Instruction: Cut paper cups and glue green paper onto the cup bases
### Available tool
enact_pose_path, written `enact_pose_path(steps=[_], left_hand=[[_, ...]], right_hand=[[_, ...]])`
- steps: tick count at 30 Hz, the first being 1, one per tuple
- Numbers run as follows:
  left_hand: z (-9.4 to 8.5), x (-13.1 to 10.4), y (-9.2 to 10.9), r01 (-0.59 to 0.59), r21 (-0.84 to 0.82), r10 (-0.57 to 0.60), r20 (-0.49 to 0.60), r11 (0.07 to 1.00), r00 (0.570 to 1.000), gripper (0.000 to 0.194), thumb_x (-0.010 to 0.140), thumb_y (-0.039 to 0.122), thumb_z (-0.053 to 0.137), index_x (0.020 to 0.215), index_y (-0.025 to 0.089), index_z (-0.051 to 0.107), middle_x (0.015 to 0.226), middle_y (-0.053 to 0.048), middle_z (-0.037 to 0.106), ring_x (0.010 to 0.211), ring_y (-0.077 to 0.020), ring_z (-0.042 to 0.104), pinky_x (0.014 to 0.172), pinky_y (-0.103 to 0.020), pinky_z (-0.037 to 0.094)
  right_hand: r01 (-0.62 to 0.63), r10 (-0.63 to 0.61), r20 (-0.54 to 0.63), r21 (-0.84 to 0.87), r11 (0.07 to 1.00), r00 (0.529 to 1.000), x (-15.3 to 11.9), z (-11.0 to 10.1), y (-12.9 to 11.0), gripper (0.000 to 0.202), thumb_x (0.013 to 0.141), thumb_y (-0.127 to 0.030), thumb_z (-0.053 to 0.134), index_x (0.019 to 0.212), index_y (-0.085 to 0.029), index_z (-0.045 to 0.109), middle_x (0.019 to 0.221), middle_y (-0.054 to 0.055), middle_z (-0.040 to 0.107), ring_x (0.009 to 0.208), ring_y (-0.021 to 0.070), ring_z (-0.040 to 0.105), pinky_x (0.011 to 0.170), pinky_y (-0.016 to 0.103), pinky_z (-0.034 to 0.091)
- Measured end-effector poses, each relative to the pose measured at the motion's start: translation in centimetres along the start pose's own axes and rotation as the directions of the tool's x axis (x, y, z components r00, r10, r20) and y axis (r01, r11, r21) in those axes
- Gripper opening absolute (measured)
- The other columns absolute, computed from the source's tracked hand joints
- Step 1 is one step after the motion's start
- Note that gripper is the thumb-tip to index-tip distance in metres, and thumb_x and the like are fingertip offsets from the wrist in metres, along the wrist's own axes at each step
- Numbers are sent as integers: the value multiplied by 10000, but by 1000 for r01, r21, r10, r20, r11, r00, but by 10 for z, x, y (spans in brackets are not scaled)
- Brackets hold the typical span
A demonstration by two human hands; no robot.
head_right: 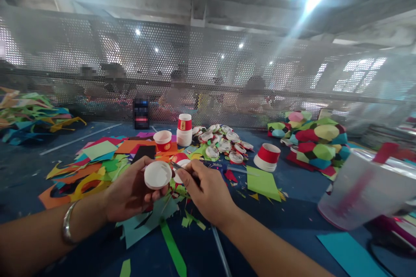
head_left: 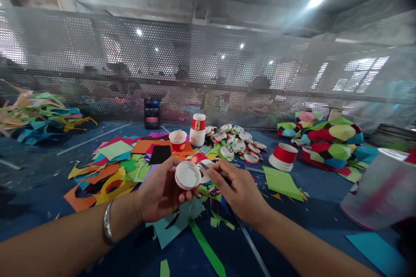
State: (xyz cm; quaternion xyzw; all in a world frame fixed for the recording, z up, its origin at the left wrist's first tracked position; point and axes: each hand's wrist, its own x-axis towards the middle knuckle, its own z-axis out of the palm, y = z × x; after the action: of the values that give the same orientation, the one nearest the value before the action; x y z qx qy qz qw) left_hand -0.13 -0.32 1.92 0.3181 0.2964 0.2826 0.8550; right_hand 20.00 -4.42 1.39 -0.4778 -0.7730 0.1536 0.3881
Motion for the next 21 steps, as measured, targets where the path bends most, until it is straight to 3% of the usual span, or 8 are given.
enact_pose_path(steps=[3,11,21], left_hand=[[2,-1,1,-49,-2,49,-39,999,998,358,839,357,440,785,86,667,588,-116,673,431,-103,576,353,-116,423],[-1,-1,-3,-154,-5,154,-17,988,988,303,850,338,461,828,107,655,602,-111,687,434,-116,580,347,-129,411],[-2,3,-12,-23,48,18,93,999,996,389,814,392,447,763,82,676,607,-126,689,425,-115,591,336,-130,414]], right_hand=[[0,-1,45,26,1000,999,0,1,0,266,997,-419,453,839,-215,521,646,-42,516,554,115,437,533,261,312],[-16,12,76,45,999,997,1,2,2,290,1002,-439,438,832,-217,515,646,-49,481,562,115,413,529,265,302],[24,-29,87,58,998,996,-1,3,-1,252,1001,-417,451,873,-215,529,643,-54,497,568,115,434,546,262,316]])
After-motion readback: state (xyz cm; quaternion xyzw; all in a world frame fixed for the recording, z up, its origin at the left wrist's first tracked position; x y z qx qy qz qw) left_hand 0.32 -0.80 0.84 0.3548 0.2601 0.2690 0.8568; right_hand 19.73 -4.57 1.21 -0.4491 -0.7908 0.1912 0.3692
